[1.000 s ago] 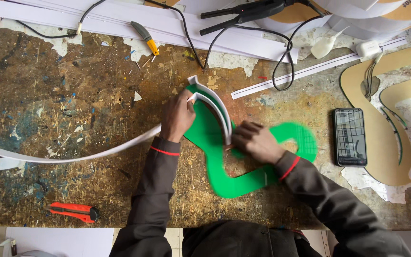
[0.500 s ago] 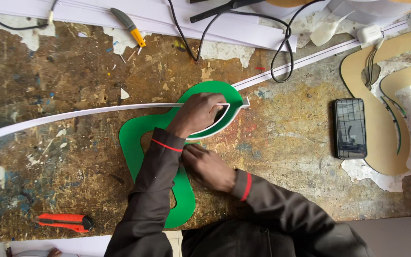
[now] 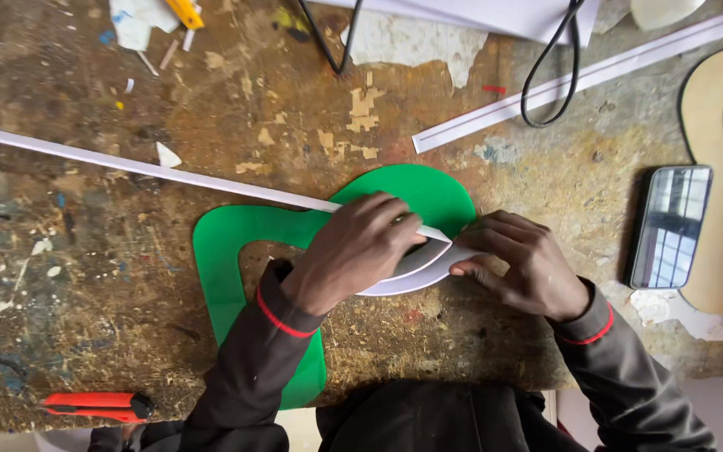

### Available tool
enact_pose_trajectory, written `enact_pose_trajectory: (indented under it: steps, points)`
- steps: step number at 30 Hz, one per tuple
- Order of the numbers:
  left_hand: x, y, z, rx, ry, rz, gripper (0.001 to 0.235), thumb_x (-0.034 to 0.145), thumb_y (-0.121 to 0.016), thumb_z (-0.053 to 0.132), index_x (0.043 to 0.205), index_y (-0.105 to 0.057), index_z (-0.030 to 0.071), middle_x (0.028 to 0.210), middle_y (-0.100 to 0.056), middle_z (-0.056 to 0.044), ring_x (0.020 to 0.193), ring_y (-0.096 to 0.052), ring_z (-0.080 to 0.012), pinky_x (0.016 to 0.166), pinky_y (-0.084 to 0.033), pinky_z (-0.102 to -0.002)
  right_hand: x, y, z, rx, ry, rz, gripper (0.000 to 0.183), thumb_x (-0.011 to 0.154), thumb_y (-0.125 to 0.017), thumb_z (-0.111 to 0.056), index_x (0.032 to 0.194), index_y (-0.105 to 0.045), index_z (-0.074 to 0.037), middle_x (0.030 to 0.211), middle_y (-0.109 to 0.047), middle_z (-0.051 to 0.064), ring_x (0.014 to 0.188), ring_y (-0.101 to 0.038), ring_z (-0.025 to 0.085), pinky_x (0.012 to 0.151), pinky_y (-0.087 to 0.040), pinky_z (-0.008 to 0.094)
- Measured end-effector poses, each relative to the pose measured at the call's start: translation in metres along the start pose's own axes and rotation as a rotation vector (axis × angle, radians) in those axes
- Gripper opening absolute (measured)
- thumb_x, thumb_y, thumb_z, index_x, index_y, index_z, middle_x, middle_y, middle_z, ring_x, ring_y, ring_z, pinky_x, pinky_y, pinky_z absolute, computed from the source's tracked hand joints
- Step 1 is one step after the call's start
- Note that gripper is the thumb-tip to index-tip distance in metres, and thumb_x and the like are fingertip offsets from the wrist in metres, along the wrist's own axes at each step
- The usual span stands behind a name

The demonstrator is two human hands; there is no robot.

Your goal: The person assembles a three-dimensional sign by applying adhesive to a white plastic border strip and attaching it to the edge of a green acrylic letter-shaped piece, using a heat tool to soften the strip for bending.

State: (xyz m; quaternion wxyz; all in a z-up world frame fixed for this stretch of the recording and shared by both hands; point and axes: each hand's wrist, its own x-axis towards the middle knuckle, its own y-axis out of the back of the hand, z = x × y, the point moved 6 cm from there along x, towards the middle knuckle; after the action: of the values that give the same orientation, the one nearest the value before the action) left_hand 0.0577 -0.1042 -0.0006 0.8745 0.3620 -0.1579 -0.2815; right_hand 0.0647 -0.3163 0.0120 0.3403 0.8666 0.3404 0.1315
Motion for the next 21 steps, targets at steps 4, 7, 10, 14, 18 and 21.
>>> enact_pose_trajectory:
  steps: [4,7,10,14,18,21]
  points:
    - [-0.027,-0.007,0.0,0.189,0.033,0.151,0.018,0.097,-0.075,0.0,0.113,-0.08,0.009,0.102,-0.076,-0.013,0.103,-0.078,-0.0363,0.087,-0.062,-0.049,0.003,-0.004,-0.001,0.052,-0.037,-0.015,0.02,0.101,-0.083,-0.029,0.11,-0.085,-0.011,0.104,-0.08,0.011,0.102,-0.075,0.041,0.087,-0.059,0.052]
    - [-0.037,-0.012,0.004,0.259,0.061,0.273,0.019,0.097,-0.077,0.005,0.113,-0.08,0.014,0.102,-0.078,-0.01,0.103,-0.078,-0.0308,0.088,-0.063,-0.045,-0.001,-0.012,0.006,0.128,-0.106,-0.053,0.024,0.104,-0.078,-0.033,0.115,-0.087,-0.014,0.106,-0.08,0.008,0.102,-0.071,0.038,0.09,-0.054,0.049]
    - [-0.037,-0.003,0.01,0.258,0.053,0.359,0.01,0.101,-0.078,0.01,0.109,-0.077,0.015,0.098,-0.077,-0.008,0.096,-0.079,-0.0286,0.084,-0.063,-0.043,-0.005,-0.015,0.007,0.176,-0.167,-0.054,0.028,0.106,-0.076,-0.032,0.121,-0.086,-0.012,0.11,-0.081,0.01,0.104,-0.069,0.038,0.093,-0.051,0.048]
    - [-0.038,0.007,0.018,0.209,-0.037,0.383,0.01,0.095,-0.083,0.011,0.1,-0.076,0.013,0.086,-0.076,-0.009,0.082,-0.078,-0.0277,0.074,-0.062,-0.041,-0.009,-0.018,0.011,0.205,-0.219,-0.05,0.026,0.105,-0.076,-0.028,0.122,-0.086,-0.012,0.114,-0.081,0.012,0.105,-0.069,0.04,0.095,-0.053,0.051]
    - [-0.037,0.007,0.022,0.122,-0.095,0.344,0.005,0.093,-0.078,0.006,0.093,-0.075,0.009,0.076,-0.071,-0.012,0.069,-0.074,-0.0289,0.065,-0.058,-0.04,-0.002,-0.013,-0.001,0.214,-0.243,-0.042,0.027,0.107,-0.075,-0.026,0.121,-0.082,-0.004,0.118,-0.079,0.02,0.107,-0.068,0.047,0.095,-0.053,0.056]
    - [-0.039,0.003,0.023,0.134,-0.115,0.329,0.008,0.093,-0.074,0.006,0.088,-0.068,0.009,0.075,-0.064,-0.011,0.068,-0.072,-0.0309,0.064,-0.057,-0.04,-0.004,-0.014,0.001,0.249,-0.261,-0.056,0.027,0.107,-0.075,-0.026,0.123,-0.083,-0.006,0.12,-0.08,0.019,0.11,-0.069,0.047,0.094,-0.053,0.056]
